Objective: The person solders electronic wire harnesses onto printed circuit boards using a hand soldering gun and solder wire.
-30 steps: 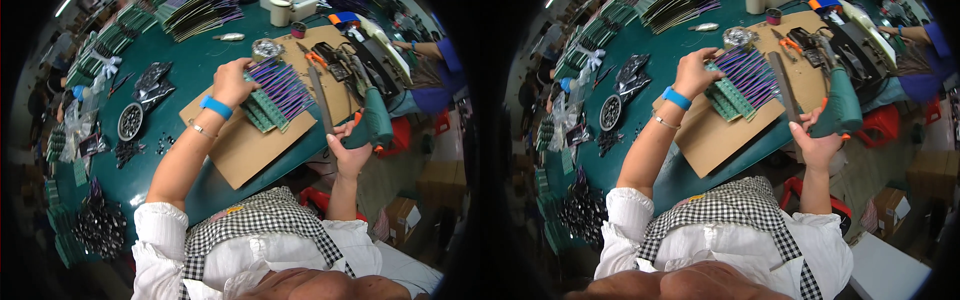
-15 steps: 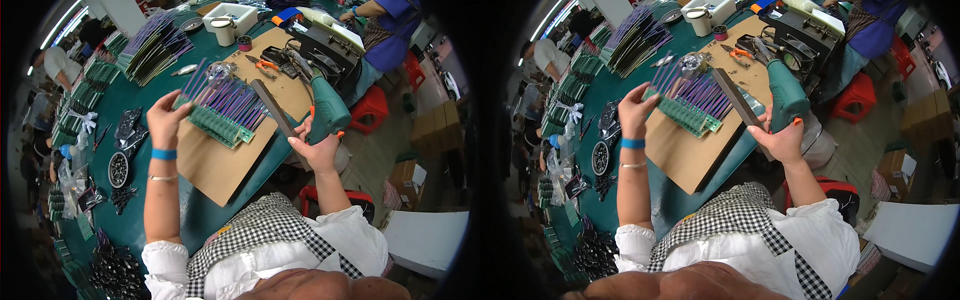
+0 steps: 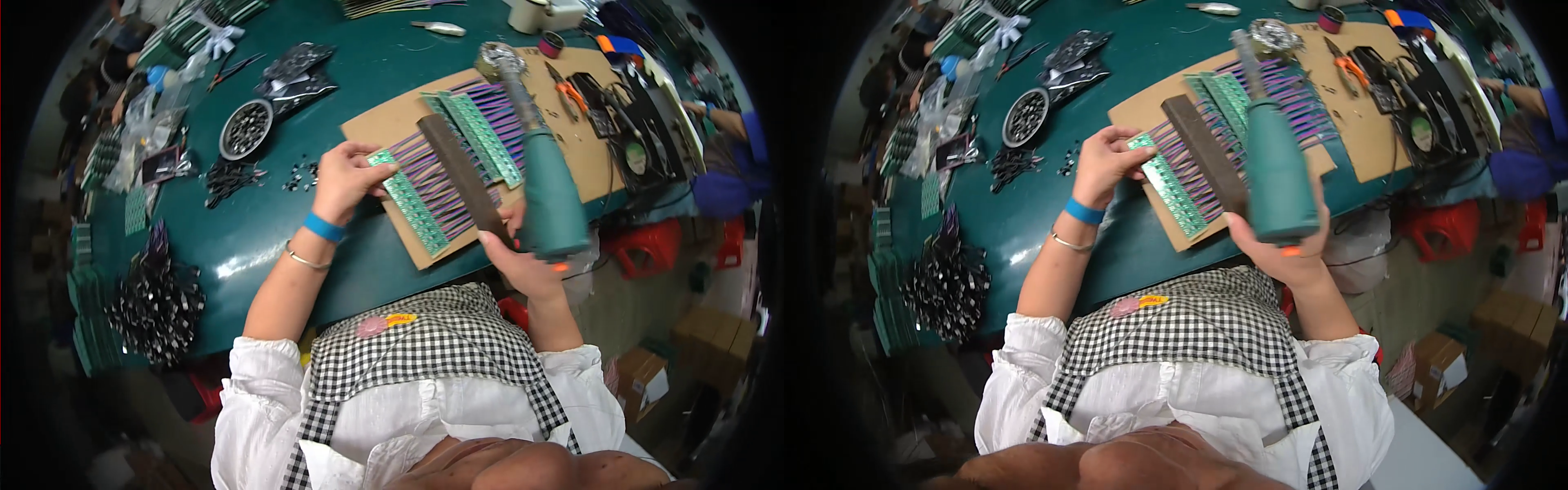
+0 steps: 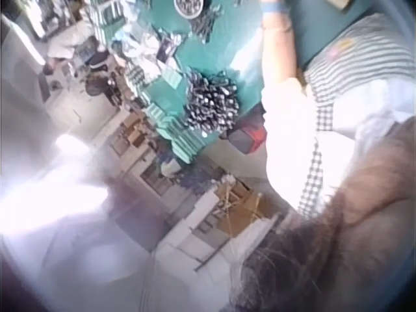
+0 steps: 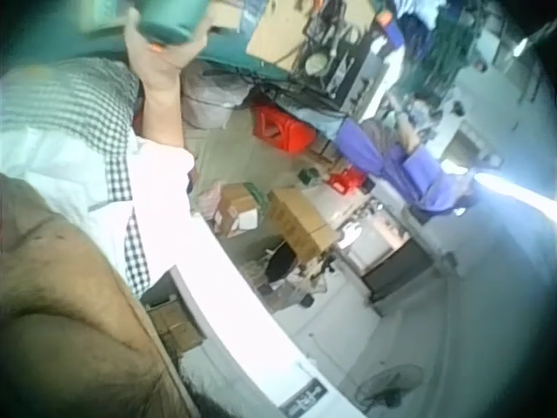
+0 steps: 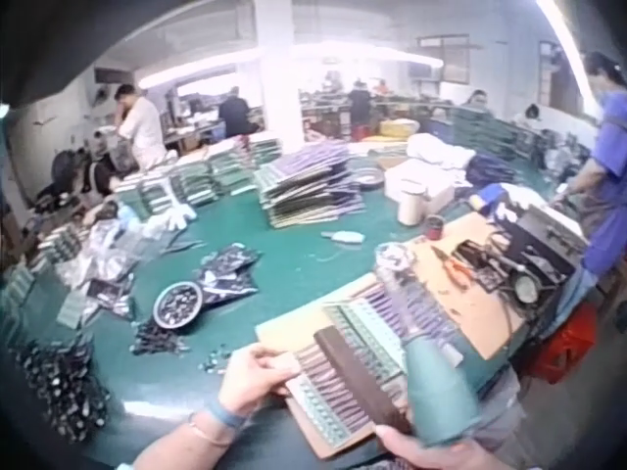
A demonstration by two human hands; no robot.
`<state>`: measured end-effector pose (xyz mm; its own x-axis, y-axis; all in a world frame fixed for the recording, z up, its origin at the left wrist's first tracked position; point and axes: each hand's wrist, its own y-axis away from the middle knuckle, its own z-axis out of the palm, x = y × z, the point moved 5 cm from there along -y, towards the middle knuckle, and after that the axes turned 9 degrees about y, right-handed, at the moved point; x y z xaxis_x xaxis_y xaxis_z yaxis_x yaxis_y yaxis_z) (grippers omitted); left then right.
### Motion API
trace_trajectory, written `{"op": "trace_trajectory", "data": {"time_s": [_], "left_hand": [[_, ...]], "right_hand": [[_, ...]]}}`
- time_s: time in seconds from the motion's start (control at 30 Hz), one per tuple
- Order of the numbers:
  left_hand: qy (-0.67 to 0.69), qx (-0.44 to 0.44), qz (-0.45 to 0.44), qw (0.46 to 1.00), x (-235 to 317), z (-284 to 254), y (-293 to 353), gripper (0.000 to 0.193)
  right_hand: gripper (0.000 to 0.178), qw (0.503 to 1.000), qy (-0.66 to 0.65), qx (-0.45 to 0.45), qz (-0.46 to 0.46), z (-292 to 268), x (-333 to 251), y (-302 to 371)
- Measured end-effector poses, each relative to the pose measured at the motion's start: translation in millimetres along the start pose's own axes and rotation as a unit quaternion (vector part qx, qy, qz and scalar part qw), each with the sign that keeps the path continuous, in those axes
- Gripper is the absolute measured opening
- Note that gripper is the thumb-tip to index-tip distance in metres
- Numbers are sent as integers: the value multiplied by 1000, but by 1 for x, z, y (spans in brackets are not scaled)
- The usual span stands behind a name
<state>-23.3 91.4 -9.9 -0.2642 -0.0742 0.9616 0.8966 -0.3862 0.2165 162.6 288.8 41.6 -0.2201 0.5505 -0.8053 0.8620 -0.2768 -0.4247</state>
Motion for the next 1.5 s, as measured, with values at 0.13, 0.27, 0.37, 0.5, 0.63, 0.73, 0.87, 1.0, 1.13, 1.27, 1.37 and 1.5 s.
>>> {"op": "trace_trajectory", "data": {"time_s": [0.13,0.27,0.37,0.5,0.63,0.73,0.87,1.0,1.13,1.27,1.37,1.5], "left_hand": [[-15,-16,-2,1000,-4,-1,6,36],[-4,-4,-26,1000,-14,-20,6,37],[50,-1,-30,998,-23,-22,12,38],[99,-3,11,995,-33,-20,18,43],[136,22,49,989,-31,-17,21,55],[146,38,28,988,-35,-15,21,53],[58,79,94,991,-32,-18,28,49],[-311,18,299,902,10,2,70,61],[-479,-144,343,795,-3,28,98,81],[-503,-131,340,784,-10,38,100,89],[-486,-130,338,795,-13,36,99,87],[-444,-119,331,824,-14,34,99,84]], "right_hand": [[65,996,49,-13,-73,33,-14,-25],[70,975,174,-39,-136,51,-19,-30],[70,971,202,-49,-118,57,-19,-28],[70,974,210,-59,-60,59,-11,-25],[75,979,197,-55,-25,58,-1,-25],[75,977,202,-53,-42,58,-1,-28],[73,974,204,-52,-78,65,-6,-34],[73,980,185,-43,-56,64,1,-34],[73,985,160,-42,-40,62,-4,-32],[73,988,148,-35,-24,63,-10,-27],[73,977,195,-46,-77,66,-11,-23],[73,976,198,-49,-72,68,-12,-23]]}}
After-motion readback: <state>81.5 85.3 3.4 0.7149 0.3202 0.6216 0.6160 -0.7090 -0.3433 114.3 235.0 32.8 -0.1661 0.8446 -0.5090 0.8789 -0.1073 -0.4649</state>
